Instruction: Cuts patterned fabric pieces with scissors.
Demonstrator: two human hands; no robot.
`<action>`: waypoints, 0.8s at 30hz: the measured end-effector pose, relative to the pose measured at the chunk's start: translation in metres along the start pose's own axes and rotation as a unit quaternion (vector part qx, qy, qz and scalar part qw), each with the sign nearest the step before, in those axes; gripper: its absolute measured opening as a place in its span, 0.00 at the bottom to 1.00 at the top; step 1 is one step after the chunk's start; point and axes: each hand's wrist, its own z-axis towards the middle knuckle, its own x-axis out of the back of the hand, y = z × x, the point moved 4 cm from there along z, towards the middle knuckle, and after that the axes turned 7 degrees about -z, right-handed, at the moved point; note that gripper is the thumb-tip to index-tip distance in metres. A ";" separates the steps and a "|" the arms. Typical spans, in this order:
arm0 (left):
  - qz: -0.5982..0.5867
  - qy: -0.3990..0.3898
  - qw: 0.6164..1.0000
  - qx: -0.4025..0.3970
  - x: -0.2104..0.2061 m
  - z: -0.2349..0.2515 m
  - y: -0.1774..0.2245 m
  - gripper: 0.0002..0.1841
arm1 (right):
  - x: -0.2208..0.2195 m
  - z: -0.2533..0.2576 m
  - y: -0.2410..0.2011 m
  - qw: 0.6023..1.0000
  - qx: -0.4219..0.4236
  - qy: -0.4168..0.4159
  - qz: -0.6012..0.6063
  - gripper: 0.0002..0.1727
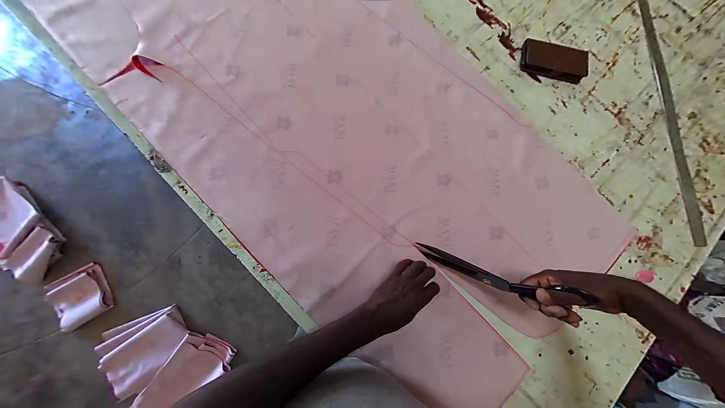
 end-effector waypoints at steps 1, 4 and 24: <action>-0.004 0.018 1.000 0.007 -0.001 -0.008 -0.003 0.06 | 0.002 0.004 -0.005 1.000 0.005 0.007 -0.011 0.35; -0.002 0.087 0.995 0.057 0.002 -0.036 -0.017 0.15 | 0.013 0.012 -0.018 0.998 0.013 0.017 -0.054 0.31; 0.031 0.132 0.988 0.074 -0.010 -0.061 -0.038 0.21 | 0.061 0.023 -0.053 0.931 0.028 0.149 -0.333 0.28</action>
